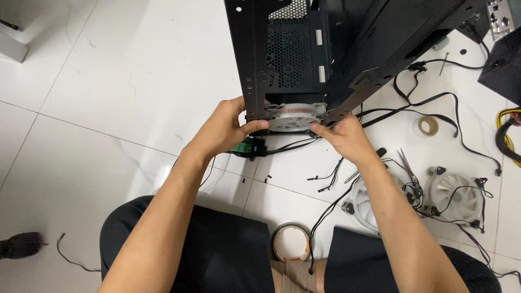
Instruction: The person installs a fan into a computer case by positioning the fan inside the chassis and using a screwdriver to secure it with screws.
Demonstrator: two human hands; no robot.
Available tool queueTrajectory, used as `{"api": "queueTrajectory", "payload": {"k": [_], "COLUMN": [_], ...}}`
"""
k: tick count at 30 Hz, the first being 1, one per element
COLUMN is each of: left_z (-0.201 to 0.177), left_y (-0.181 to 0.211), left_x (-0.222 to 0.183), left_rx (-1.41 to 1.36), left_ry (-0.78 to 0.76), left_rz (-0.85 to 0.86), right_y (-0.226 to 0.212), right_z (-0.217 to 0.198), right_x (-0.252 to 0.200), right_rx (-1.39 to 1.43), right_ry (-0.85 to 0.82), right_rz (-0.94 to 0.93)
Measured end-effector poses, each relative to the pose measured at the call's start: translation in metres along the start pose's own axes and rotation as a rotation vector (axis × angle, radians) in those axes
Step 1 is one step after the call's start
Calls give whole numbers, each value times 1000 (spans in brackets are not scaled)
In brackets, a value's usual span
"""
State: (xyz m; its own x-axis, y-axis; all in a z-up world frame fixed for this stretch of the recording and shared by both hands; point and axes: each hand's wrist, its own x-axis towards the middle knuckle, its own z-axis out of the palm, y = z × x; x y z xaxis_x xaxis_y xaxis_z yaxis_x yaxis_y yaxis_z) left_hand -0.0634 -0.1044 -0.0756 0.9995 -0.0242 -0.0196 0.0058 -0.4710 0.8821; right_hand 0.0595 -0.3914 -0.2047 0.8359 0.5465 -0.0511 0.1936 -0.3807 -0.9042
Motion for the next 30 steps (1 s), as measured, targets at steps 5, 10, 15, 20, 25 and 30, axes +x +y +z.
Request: {"api": "queueTrajectory", "payload": {"k": [5, 10, 15, 20, 25, 30], "left_z": [-1, 2, 6, 6, 2, 0], "left_y": [-6, -14, -22, -25, -30, -44], "left_x": [5, 6, 10, 15, 12, 15], "left_rx": [-83, -133, -146, -139, -128, -126], "left_ry": [-19, -16, -32, -20, -12, -25], "left_rz": [50, 81, 120, 112, 143, 140], "right_y": [0, -6, 1, -4, -49, -60], "right_z": [4, 5, 7, 3, 21, 92], "right_x": [7, -2, -4, -7, -48, -102], "right_rx": [80, 117, 130, 84, 14, -79], "right_ry": [106, 123, 126, 86, 431, 545], "right_rz": [34, 18, 37, 39, 305, 232]}}
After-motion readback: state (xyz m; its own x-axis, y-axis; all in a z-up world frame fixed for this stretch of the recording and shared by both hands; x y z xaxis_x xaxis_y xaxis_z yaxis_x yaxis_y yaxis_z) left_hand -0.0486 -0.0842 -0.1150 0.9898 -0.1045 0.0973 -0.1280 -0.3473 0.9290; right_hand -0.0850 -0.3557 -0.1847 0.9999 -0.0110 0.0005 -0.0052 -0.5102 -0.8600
